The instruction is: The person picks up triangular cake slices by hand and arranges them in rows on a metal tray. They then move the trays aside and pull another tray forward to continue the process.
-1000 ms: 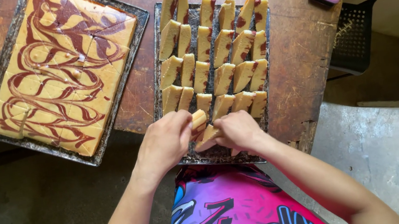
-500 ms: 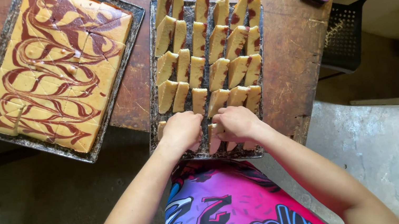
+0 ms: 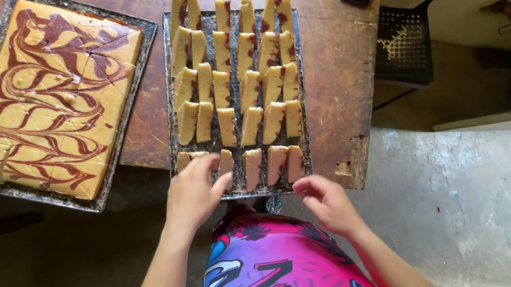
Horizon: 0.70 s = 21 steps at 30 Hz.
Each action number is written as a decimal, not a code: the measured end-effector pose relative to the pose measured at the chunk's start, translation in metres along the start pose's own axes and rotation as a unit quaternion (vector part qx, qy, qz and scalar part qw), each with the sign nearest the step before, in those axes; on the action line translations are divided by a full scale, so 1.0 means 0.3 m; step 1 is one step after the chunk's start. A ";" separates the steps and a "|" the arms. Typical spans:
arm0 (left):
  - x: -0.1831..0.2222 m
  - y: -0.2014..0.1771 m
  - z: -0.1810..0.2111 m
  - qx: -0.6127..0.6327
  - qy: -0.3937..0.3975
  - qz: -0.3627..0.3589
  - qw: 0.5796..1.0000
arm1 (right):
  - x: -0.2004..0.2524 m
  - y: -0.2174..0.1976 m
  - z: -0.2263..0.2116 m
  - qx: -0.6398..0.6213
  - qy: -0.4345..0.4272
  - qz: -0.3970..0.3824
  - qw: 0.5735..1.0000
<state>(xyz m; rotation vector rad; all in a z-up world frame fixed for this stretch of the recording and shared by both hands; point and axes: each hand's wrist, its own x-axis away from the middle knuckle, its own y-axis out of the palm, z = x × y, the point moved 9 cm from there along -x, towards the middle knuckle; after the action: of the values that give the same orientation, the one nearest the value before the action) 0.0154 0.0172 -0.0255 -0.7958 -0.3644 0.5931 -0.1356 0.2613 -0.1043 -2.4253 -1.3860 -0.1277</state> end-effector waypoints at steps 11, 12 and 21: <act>0.550 0.574 -0.566 0.553 -0.482 -0.010 0.679 | 0.142 0.269 0.486 -0.287 0.318 -0.028 0.903; 0.536 0.580 -0.581 0.566 -0.483 0.000 0.668 | 0.134 0.262 0.474 -0.296 0.322 -0.010 0.899; 0.428 0.493 -0.594 0.564 -0.458 -0.067 0.684 | 0.078 0.264 0.477 -0.257 0.346 0.083 0.899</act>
<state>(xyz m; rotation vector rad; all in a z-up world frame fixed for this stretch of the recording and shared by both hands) 0.1543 0.0792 -0.2421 0.8078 -0.8315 0.8926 -0.0692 0.2920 -0.2524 -2.4624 -0.8750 -1.3166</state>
